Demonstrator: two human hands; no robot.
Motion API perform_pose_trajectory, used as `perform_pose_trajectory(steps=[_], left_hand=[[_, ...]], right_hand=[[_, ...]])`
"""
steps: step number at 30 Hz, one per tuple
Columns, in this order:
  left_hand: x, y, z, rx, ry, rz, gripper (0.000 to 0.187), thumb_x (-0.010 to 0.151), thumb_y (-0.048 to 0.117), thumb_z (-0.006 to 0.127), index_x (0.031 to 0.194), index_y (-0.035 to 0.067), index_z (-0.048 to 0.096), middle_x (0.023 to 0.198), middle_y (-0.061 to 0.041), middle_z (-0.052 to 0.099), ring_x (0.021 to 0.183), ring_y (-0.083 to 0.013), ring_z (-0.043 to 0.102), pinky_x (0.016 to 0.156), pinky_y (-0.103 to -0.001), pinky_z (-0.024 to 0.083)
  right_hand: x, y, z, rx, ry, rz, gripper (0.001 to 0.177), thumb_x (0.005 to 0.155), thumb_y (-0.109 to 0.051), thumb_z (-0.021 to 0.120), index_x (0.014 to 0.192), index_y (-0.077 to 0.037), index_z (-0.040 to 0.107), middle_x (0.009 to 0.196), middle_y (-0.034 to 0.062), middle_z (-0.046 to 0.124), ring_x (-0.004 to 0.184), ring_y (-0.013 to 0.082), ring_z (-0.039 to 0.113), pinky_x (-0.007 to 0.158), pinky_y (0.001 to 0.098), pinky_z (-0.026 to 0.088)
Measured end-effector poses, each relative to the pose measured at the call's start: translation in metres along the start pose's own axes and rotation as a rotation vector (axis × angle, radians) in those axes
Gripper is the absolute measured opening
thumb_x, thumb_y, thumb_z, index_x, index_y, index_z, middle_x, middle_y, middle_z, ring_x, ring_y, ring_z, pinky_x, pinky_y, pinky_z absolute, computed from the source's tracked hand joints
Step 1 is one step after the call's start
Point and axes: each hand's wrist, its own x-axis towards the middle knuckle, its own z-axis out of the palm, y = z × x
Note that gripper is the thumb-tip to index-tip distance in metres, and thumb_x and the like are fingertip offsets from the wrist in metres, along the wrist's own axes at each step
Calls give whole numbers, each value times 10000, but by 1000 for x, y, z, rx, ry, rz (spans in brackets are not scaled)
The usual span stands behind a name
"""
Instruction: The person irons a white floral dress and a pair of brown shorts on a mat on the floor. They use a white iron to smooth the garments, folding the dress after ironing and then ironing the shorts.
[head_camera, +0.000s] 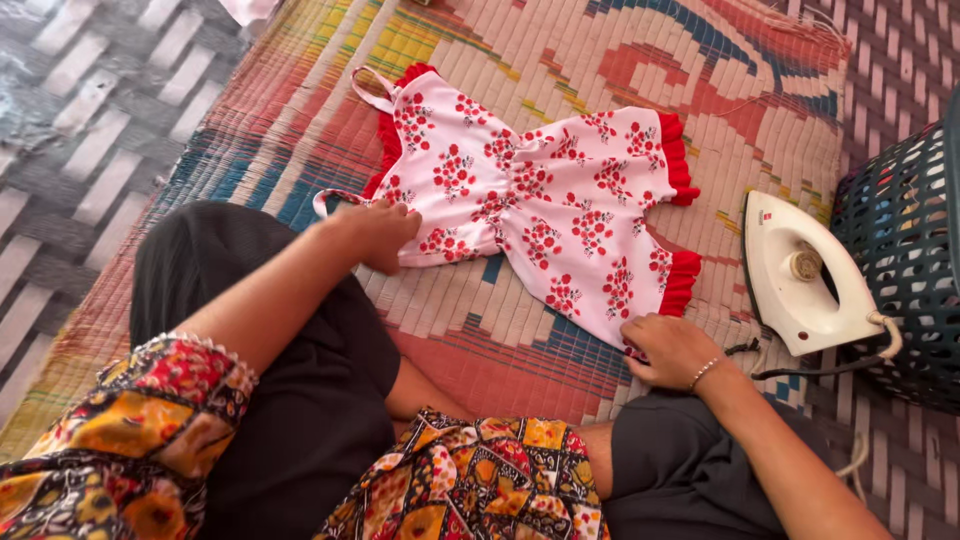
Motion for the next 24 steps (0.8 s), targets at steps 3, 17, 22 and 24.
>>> perform_pose_trajectory(steps=[3, 17, 22, 24], left_hand=[[-16, 23, 15, 257, 170, 14, 499, 666, 170, 784, 1121, 38, 630, 1083, -161, 696, 1041, -341, 687, 793, -477, 571], [-8, -3, -22, -225, 88, -109, 260, 779, 263, 739, 984, 103, 755, 918, -128, 759, 880, -295, 720, 768, -428, 552], [-11, -48, -33, -805, -238, 72, 341, 762, 229, 773, 1048, 44, 759, 867, -36, 803, 787, -119, 687, 722, -328, 558], [-9, -65, -53, -682, -201, 105, 297, 895, 250, 785, 977, -34, 761, 822, -99, 710, 779, -128, 616, 706, -345, 508]], right_hand=[[-1, -4, -1, -59, -101, 48, 275, 721, -211, 707, 931, -69, 601, 887, 132, 668, 886, 346, 666, 775, 475, 536], [-31, 49, 33, 192, 154, 263, 217, 745, -100, 698, 956, -66, 738, 924, 126, 726, 909, 328, 689, 803, 414, 553], [-58, 98, 11, 746, 42, 383, 128, 855, -134, 752, 888, -12, 770, 865, 82, 773, 841, 208, 716, 799, 339, 577], [-71, 125, -14, 992, 67, 656, 143, 861, -99, 714, 928, -2, 795, 922, 49, 799, 845, 161, 760, 741, 373, 659]])
